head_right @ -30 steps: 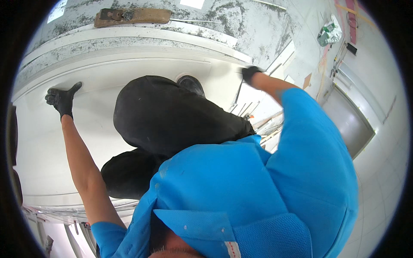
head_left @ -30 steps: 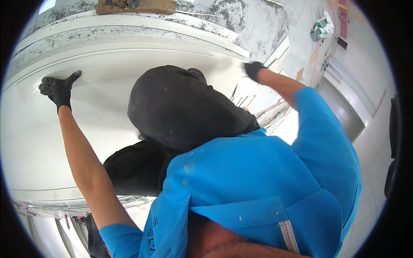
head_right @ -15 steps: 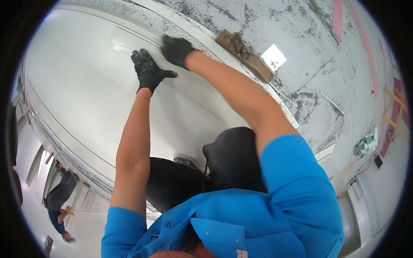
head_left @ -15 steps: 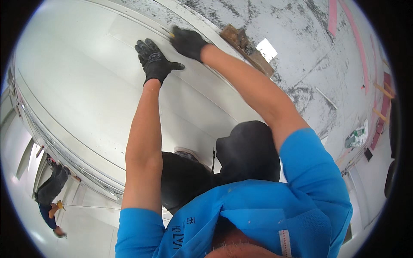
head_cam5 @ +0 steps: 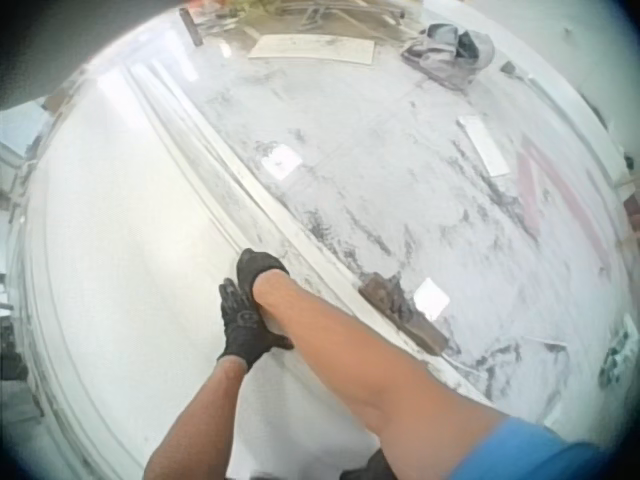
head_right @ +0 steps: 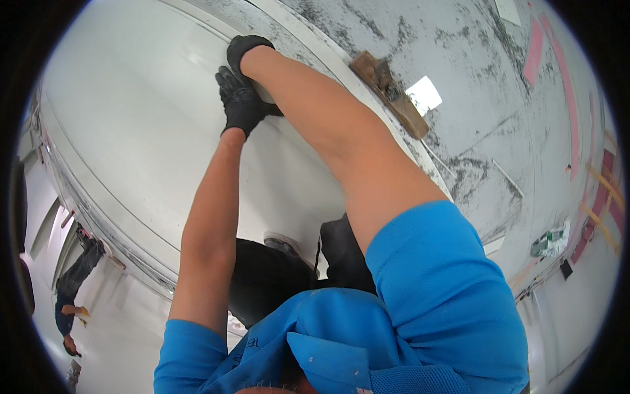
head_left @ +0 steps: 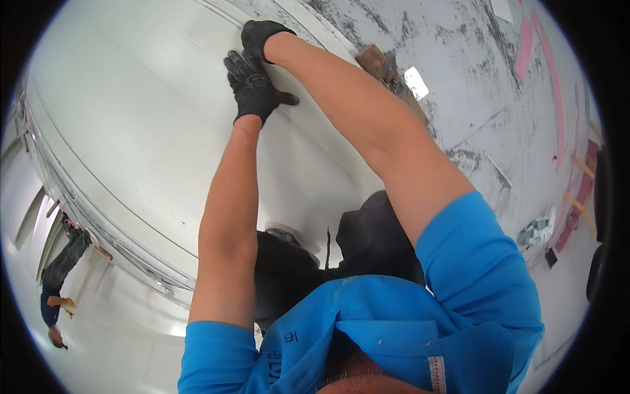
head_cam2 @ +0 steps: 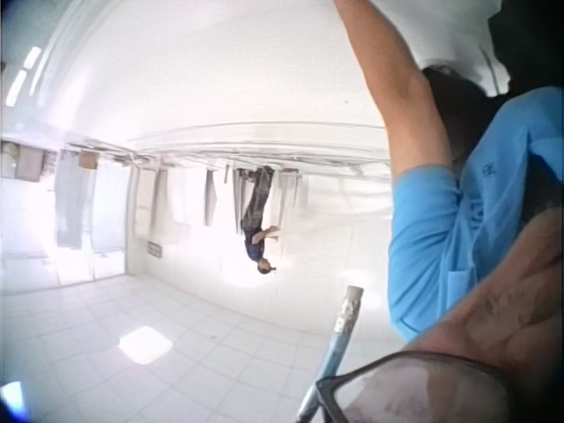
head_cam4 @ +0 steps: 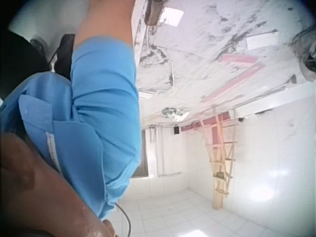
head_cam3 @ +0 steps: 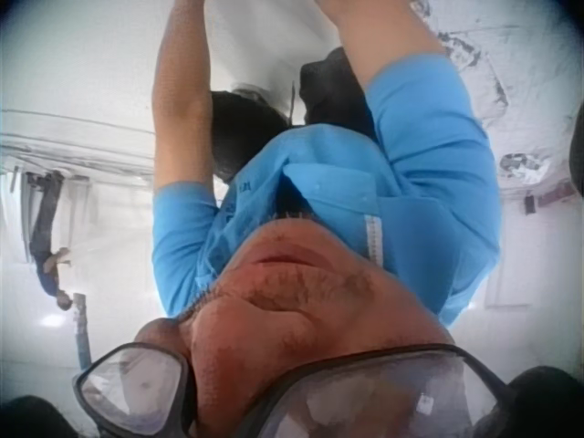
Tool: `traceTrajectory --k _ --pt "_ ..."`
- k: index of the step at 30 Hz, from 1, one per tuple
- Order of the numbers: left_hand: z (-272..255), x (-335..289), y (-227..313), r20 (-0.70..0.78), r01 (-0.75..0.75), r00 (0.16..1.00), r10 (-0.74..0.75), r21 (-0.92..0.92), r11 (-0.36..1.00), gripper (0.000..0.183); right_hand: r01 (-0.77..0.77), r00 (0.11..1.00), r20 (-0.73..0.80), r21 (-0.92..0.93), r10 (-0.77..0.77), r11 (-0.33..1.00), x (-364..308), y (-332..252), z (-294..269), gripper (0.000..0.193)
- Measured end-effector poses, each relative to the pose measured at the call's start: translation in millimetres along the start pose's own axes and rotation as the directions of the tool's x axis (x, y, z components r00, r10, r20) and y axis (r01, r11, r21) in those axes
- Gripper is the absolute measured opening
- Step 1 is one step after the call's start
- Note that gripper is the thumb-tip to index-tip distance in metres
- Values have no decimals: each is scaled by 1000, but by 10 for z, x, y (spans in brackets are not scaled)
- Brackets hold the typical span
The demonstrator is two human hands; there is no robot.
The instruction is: The person kneels on the floor and installs white rectangular floor tiles. They position each tile, press it into place, and use a yellow utility knife to trim the edges for a precise fit. Another worker is visible in the background.
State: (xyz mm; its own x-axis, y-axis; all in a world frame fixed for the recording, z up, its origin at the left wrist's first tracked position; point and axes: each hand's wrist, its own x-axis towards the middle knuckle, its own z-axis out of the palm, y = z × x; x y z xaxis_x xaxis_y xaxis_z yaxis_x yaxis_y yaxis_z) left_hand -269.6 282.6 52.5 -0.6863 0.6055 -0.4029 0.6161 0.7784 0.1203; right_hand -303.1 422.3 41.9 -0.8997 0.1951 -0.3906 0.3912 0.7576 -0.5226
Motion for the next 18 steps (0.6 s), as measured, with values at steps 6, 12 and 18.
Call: traceTrajectory --k 6,12,18 --pt "117 190 -342 -63 -52 996 60 128 990 162 -96 992 98 170 80 981 -1025 156 78 32" --pt "9 305 -302 -34 -118 991 130 244 963 149 -231 968 147 201 204 952 -2908 792 406 29" --pt "152 531 -689 -17 -159 985 174 330 931 159 -292 910 302 -23 285 956 -4847 1320 867 39"
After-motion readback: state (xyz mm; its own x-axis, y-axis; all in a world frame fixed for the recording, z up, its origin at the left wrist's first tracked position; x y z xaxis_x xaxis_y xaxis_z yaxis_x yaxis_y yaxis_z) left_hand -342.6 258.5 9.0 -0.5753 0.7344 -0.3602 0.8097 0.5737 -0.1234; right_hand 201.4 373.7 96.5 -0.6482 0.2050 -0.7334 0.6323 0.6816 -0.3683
